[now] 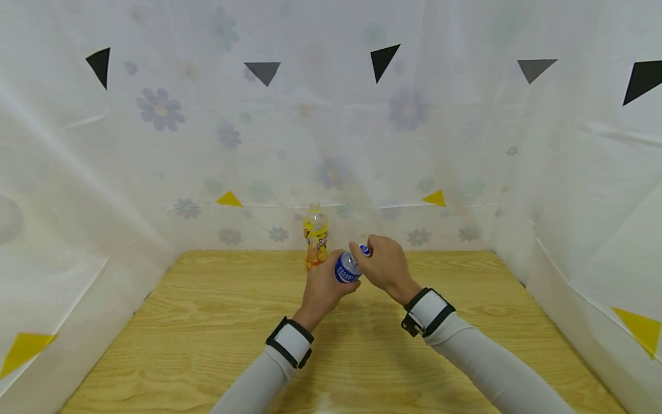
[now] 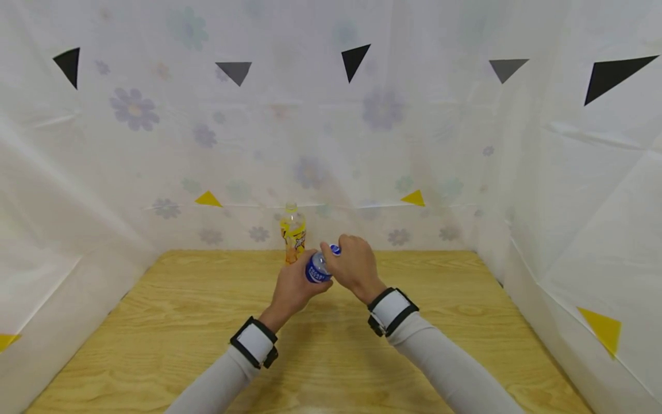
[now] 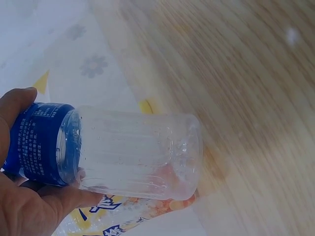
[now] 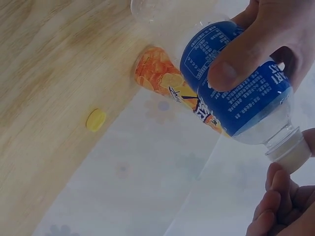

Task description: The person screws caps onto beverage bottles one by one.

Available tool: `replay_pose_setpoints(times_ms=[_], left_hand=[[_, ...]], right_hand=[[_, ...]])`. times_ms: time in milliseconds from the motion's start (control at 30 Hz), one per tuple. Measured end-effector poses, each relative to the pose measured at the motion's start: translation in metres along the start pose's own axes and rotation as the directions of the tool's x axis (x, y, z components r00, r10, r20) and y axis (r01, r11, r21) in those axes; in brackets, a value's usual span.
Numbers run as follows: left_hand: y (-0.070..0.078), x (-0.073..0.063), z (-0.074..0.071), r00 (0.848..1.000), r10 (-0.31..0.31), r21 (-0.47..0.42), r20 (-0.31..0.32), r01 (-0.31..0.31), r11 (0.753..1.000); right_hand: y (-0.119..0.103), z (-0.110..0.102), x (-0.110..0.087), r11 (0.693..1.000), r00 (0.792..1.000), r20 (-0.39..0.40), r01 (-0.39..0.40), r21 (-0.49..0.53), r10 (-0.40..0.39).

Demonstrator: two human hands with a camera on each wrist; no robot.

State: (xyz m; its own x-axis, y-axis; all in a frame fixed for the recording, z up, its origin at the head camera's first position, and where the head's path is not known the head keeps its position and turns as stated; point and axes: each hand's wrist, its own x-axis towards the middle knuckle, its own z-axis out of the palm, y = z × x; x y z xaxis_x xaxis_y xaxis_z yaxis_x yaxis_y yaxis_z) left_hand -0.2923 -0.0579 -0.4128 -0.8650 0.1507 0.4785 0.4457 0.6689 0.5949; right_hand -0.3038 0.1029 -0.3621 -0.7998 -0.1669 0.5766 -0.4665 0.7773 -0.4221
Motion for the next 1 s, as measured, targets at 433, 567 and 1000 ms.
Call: replay_pose_setpoints(times_ms=[433, 567, 1000], left_hand=[[0.0007, 0.0000, 0.0023, 1.000, -0.009, 0.007, -0.003, 0.009, 1.000], [0.0006, -0.0006, 0.0024, 1.000, -0.007, 0.004, -0.007, 0.007, 1.000], [0.0004, -0.0003, 0.0013, 1.000, -0.018, 0.006, 0.003, 0.018, 1.000]], right_hand=[[-0.0023, 0.0005, 0.0001, 0.998, 0.999, -0.032, -0.026, -0.057, 0.025], [-0.0019, 0.0015, 0.0000, 0.998, 0.999, -0.032, -0.030, -0.057, 0.029], [0.0018, 0.0035, -0.0006, 1.000, 0.999, -0.050, -0.021, 0.007, 0.021]])
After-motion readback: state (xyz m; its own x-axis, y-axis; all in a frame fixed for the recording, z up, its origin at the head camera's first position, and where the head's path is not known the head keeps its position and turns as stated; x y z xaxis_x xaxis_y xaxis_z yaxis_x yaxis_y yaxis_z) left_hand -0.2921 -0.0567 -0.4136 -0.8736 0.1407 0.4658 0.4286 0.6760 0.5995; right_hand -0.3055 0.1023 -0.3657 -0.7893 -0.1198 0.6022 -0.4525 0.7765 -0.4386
